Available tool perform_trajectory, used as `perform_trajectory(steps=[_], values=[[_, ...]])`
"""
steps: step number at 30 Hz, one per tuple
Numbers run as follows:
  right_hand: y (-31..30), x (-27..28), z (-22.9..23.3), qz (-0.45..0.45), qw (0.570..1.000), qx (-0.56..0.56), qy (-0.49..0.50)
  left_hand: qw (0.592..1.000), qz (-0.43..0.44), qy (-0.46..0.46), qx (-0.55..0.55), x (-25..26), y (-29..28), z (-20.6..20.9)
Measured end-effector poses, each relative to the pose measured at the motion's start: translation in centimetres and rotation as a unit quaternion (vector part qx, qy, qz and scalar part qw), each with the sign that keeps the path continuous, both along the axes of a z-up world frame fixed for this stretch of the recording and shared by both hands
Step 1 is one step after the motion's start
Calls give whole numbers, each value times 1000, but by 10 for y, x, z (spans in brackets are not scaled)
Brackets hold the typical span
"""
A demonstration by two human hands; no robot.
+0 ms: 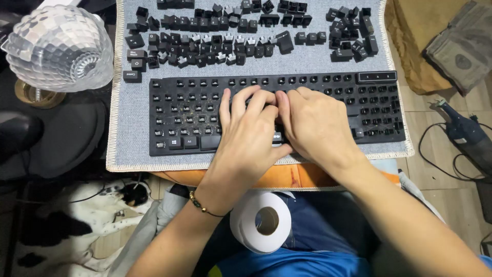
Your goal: The person is assembling a mechanical keyboard by attaching keycaps to the switches.
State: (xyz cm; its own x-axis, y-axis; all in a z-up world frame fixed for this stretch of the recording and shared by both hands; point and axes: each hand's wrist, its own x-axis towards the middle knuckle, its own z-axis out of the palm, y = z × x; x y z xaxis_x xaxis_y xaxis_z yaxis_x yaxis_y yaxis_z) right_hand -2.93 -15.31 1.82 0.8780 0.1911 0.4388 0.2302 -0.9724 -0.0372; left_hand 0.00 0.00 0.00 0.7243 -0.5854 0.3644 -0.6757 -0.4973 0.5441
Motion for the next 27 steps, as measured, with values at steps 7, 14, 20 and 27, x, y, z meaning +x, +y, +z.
perform_trajectory(steps=[7, 14, 20, 27], values=[[5, -2, -1, -14, 1000, 11, -17, 1000, -10, -7, -3, 0, 2, 2], [5, -2, -3, -13, 999, 35, -30, 1000, -9, -17, -4, 1, -1, -4], [4, -2, -6, -15, 999, 31, -35, 1000, -11, -27, 10, 0, -1, -4], [3, -2, -14, -22, 997, 9, -71, 999, -4, -49, 17, -1, -1, -8]])
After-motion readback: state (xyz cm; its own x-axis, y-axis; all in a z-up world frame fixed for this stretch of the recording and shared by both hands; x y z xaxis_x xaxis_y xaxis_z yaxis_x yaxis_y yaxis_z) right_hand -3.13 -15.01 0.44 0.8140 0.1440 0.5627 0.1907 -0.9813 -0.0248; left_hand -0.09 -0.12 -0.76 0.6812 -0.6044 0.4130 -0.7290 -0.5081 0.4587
